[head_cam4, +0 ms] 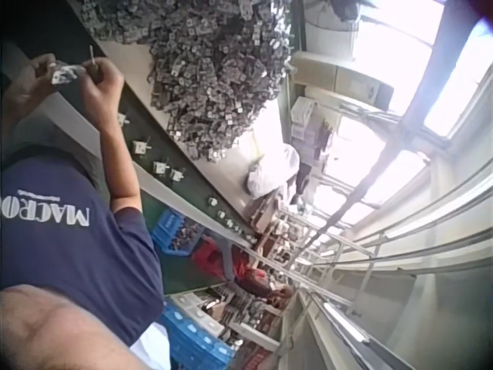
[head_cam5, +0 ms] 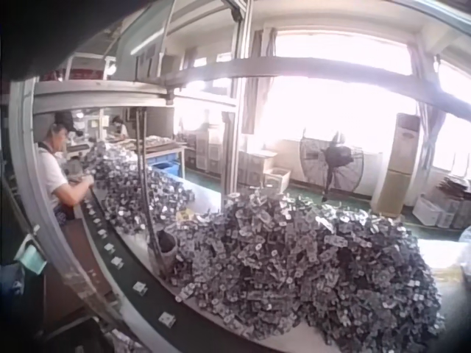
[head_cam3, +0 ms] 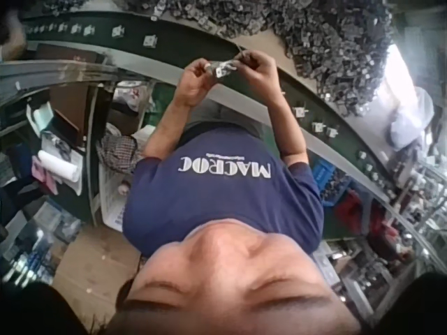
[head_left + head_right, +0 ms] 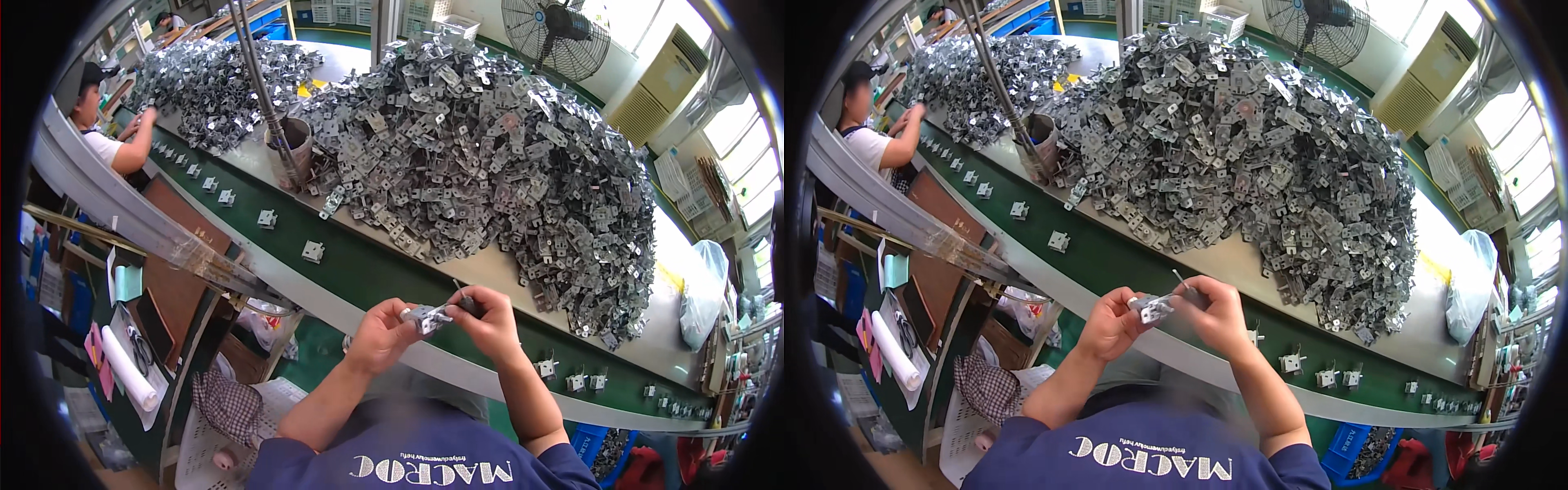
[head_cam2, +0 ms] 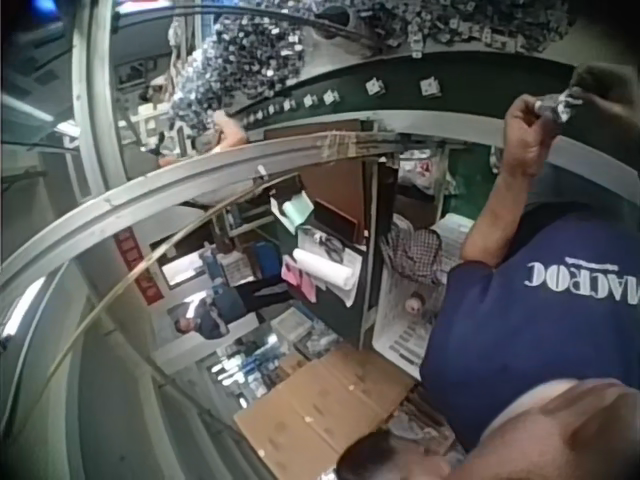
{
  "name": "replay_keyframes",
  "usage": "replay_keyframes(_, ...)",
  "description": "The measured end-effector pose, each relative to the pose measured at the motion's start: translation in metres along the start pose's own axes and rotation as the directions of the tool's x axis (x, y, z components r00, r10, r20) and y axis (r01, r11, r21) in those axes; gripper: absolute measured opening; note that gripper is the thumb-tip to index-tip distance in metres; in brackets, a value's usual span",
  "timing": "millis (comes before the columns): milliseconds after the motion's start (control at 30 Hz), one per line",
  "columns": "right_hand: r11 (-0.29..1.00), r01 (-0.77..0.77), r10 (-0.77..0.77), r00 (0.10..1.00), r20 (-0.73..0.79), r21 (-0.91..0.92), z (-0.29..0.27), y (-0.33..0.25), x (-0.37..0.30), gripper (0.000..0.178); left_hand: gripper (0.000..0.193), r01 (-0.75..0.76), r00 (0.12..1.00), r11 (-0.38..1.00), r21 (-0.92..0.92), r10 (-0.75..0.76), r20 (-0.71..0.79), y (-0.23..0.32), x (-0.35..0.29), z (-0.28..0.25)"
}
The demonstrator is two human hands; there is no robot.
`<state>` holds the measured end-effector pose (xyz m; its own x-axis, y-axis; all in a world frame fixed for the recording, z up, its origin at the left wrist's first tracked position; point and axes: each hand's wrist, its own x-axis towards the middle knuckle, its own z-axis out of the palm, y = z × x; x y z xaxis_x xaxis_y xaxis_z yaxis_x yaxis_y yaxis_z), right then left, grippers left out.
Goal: Assembling small electronic switches or components by pressing individual parts together at a factory workbench.
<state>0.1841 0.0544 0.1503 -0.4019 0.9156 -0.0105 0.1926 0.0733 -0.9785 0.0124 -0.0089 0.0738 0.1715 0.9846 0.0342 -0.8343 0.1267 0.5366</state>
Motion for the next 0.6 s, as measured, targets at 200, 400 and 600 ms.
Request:
replay_keyframes(200,0.995,0.071,-0.075,0.996,-0.052,-0.073,-0.007,0.008,-0.012,0.008,0.009,0.019,0.999,0.999,-0.038,-0.017,0.040,-0.001,-0.005,0.006)
replay_keyframes(400,0.969,0.190,-0.188,0.982,-0.025,0.161,-0.016,0.003,-0.020,0.006,0.008,0.019,0.997,0.995,-0.103,-0.011,0.071,-0.005,0.000,0.019)
replay_keyframes(600,0.998,0.062,-0.062,0.996,-0.068,0.007,-0.015,0.005,-0.021,0.009,0.012,0.009,0.997,1.000,0.000,-0.009,0.082,-0.007,0.000,0.021)
